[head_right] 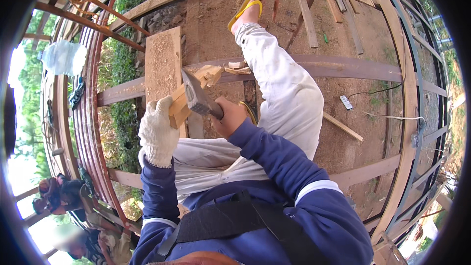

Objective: The person uses a hatchet to shape a wooden block by carving small chips off it while standing and then sitting on the frame of a wooden building.

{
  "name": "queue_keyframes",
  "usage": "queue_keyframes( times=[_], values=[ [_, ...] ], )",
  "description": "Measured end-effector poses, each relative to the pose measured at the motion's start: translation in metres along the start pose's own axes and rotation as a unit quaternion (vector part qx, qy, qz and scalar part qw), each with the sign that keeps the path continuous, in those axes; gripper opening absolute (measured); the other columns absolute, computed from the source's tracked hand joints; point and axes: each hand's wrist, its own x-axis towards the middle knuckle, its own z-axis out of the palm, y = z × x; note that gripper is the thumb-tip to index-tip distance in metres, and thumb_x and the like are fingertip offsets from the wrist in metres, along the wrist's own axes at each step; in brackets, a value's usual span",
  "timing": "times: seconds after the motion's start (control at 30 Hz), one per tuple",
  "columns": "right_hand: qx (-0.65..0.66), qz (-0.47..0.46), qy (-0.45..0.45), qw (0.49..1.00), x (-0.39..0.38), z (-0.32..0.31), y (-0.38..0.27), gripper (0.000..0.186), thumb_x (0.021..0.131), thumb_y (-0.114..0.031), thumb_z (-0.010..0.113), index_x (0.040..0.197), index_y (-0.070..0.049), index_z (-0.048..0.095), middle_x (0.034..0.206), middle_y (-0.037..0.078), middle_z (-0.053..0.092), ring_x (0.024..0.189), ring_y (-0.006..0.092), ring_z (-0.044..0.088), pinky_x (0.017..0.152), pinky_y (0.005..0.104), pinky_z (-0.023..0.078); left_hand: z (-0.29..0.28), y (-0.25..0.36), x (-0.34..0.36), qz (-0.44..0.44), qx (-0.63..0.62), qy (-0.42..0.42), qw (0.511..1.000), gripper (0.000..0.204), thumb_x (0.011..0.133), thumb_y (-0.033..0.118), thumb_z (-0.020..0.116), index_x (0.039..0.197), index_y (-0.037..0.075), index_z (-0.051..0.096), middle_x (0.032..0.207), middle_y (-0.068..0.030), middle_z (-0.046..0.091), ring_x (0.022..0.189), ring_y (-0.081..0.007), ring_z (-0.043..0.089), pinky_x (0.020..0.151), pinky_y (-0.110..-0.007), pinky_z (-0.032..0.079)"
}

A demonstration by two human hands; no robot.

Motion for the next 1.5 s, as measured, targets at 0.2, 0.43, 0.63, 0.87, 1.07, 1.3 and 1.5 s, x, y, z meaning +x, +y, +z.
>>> queue_keyframes(
  times=[0.2, 0.43, 0.63, 0.87, 1.07, 1.3, 1.5],
  values=[
    [-0.172, 0.063, -0.001, 0.983, 0.026, 0.029, 0.054, 0.021, 0.088, -0.021, 0.065, 0.100, -0.004, 0.063, 0.077, 0.019, 0.071, 0.070, 0.0380, 0.071, 0.067, 0.0484, 0.055, -0.003, 0.004, -0.004, -0.022, 0.006, -0.024, 0.999, 0.045, 0.077, -0.005, 0.068, 0.120, 0.011, 0.063, 0.109, -0.0168, 0.066, 0.096, -0.0406, 0.068, 0.079, -0.048, 0.056],
    [0.302, 0.196, 0.008, 0.933, 0.026, -0.007, 0.029, 0.005, 0.087, -0.002, 0.063, 0.083, -0.003, 0.059, 0.058, 0.004, 0.057, 0.045, 0.0142, 0.056, 0.044, 0.0315, 0.048, 0.007, -0.017, -0.016, -0.039, -0.058, 0.049, 0.996, 0.046, 0.075, 0.015, 0.082, 0.117, 0.009, 0.064, 0.105, -0.0174, 0.068, 0.093, -0.0392, 0.070, 0.079, -0.046, 0.057],
    [0.196, 0.190, 0.035, 0.961, 0.028, -0.006, 0.049, 0.010, 0.087, -0.012, 0.070, 0.088, -0.004, 0.065, 0.064, 0.008, 0.064, 0.054, 0.0178, 0.063, 0.053, 0.0343, 0.050, 0.018, -0.054, -0.023, -0.175, -0.225, 0.050, 0.957, 0.050, 0.072, 0.021, 0.090, 0.111, 0.003, 0.065, 0.096, -0.0130, 0.071, 0.085, -0.0292, 0.070, 0.078, -0.038, 0.055],
    [0.098, 0.057, -0.036, 0.993, 0.024, 0.018, 0.057, 0.018, 0.091, -0.008, 0.069, 0.105, 0.000, 0.061, 0.064, 0.005, 0.059, 0.049, 0.0141, 0.058, 0.047, 0.0322, 0.049, 0.036, -0.064, -0.035, -0.226, -0.319, 0.059, 0.919, 0.049, 0.074, 0.017, 0.089, 0.113, 0.001, 0.065, 0.086, -0.0089, 0.071, 0.075, -0.0125, 0.064, 0.072, -0.029, 0.054],
    [0.116, 0.129, -0.070, 0.982, 0.027, 0.007, 0.025, 0.022, 0.091, -0.009, 0.069, 0.109, 0.000, 0.060, 0.065, 0.005, 0.059, 0.049, 0.0150, 0.058, 0.046, 0.0332, 0.050, 0.043, -0.060, -0.044, -0.223, -0.375, 0.089, 0.896, 0.052, 0.072, 0.016, 0.090, 0.116, 0.001, 0.065, 0.092, -0.0109, 0.074, 0.085, -0.0139, 0.070, 0.076, -0.030, 0.055],
    [0.203, 0.204, -0.045, 0.957, 0.032, 0.022, 0.045, 0.017, 0.088, -0.008, 0.071, 0.099, -0.003, 0.058, 0.065, 0.004, 0.059, 0.048, 0.0158, 0.057, 0.046, 0.0334, 0.049, 0.042, -0.060, -0.048, -0.196, -0.336, 0.068, 0.919, 0.060, 0.068, 0.021, 0.093, 0.118, 0.003, 0.066, 0.097, -0.0134, 0.074, 0.090, -0.0251, 0.073, 0.081, -0.035, 0.057],
    [0.035, 0.026, 0.095, 0.994, 0.087, 0.014, 0.044, 0.017, 0.084, -0.012, 0.078, 0.085, -0.005, 0.063, 0.066, 0.005, 0.064, 0.058, 0.0169, 0.064, 0.057, 0.0345, 0.052, 0.042, -0.054, -0.053, -0.077, -0.271, 0.098, 0.955, 0.069, 0.059, 0.023, 0.096, 0.119, 0.004, 0.067, 0.112, -0.0160, 0.071, 0.101, -0.0337, 0.071, 0.085, -0.039, 0.057]
  ],
)
